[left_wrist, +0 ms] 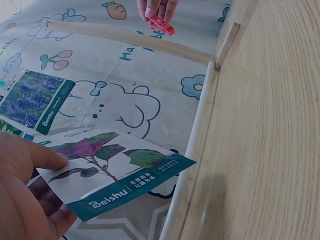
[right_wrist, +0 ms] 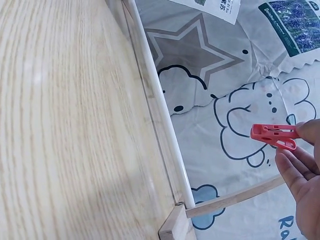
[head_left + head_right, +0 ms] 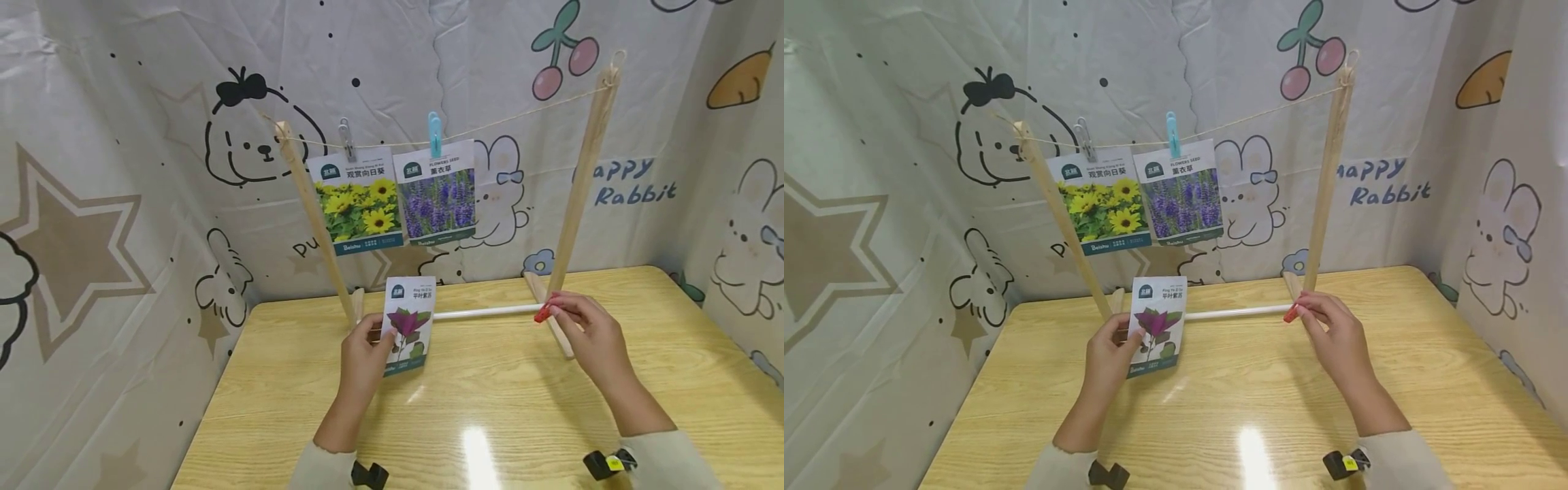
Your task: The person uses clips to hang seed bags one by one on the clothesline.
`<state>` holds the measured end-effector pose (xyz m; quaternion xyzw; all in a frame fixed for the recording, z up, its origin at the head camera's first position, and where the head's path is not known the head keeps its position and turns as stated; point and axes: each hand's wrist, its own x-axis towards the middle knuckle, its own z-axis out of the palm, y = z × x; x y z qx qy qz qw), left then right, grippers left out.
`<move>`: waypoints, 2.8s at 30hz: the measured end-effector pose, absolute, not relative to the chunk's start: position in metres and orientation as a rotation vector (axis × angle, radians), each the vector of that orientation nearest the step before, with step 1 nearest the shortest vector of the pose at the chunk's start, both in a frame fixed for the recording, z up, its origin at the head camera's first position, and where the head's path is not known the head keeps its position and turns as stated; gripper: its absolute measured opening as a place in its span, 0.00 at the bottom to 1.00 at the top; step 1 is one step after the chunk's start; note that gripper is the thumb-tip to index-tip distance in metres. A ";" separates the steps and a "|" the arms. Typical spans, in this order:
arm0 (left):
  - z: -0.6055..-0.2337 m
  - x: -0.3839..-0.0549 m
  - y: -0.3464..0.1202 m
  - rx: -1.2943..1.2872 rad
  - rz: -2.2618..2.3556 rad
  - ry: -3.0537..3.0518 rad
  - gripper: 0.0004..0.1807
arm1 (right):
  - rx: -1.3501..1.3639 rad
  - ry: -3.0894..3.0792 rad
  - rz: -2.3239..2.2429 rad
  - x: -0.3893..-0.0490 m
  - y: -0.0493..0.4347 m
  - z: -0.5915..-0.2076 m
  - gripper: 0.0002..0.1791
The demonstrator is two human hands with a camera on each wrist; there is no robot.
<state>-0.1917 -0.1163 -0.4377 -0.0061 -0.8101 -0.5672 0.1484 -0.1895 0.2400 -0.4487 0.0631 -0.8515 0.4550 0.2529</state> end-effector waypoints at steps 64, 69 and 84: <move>-0.411 -0.191 -0.095 -0.178 -1.669 -2.308 0.09 | 0.266 -2.250 1.063 -0.197 0.244 -0.374 0.12; -0.410 -0.192 -0.094 -0.182 -1.668 -2.317 0.09 | 0.267 -2.260 1.051 -0.197 0.245 -0.367 0.12; -0.406 -0.196 -0.089 -0.191 -1.669 -2.334 0.11 | 0.302 -2.240 1.000 -0.201 0.250 -0.349 0.13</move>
